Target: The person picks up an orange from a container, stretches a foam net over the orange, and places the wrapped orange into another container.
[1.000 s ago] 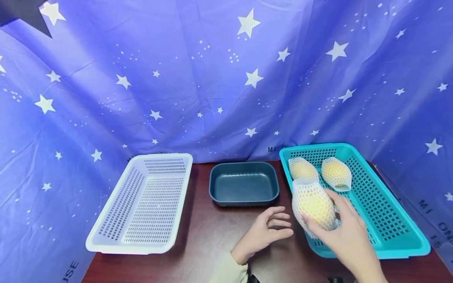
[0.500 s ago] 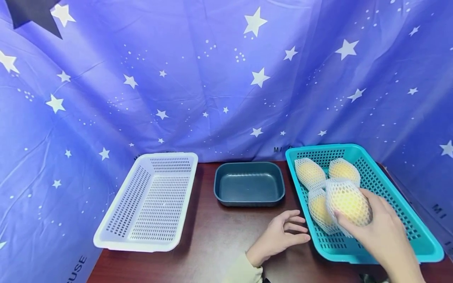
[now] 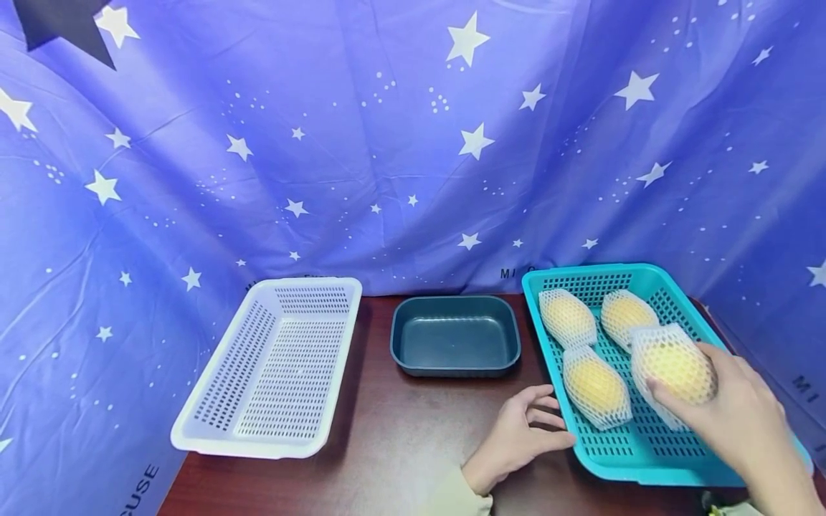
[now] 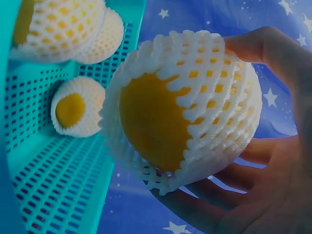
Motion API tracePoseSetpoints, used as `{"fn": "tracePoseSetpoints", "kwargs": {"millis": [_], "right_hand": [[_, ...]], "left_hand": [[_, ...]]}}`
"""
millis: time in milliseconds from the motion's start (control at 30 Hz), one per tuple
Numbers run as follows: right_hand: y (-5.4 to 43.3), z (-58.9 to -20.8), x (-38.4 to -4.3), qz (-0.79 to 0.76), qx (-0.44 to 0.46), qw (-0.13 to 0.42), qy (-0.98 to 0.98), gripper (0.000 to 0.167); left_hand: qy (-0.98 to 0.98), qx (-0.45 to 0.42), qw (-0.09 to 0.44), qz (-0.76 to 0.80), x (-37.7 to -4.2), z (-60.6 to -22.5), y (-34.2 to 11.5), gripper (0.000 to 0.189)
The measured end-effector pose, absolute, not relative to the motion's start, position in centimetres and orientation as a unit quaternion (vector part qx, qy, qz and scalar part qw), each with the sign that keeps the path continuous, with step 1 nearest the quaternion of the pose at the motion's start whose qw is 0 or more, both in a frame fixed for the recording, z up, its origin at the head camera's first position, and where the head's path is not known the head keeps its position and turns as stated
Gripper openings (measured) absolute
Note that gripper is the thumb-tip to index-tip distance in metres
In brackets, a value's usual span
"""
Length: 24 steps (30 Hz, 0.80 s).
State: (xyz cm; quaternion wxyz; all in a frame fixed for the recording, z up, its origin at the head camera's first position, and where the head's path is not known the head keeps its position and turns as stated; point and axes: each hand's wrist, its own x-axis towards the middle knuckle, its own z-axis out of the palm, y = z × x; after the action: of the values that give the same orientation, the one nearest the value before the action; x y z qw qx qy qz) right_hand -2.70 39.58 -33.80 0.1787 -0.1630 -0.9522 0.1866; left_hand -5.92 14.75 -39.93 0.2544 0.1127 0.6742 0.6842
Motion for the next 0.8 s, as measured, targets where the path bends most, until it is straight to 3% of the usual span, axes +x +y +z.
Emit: {"fn": "tracePoseSetpoints", "kwargs": {"millis": [367, 800], "right_hand": [[42.3, -34.3, -4.0, 0.156, -0.184, 0.155, -0.958, 0.1], [44.6, -36.8, -4.5, 0.154, -0.213, 0.086, -0.961, 0.097]], "left_hand": [[0.704, 0.108, 0.206, 0.671, -5.7, -39.9, 15.6, 0.064], [0.715, 0.087, 0.206, 0.662, -5.4, -39.9, 16.4, 0.068]]}}
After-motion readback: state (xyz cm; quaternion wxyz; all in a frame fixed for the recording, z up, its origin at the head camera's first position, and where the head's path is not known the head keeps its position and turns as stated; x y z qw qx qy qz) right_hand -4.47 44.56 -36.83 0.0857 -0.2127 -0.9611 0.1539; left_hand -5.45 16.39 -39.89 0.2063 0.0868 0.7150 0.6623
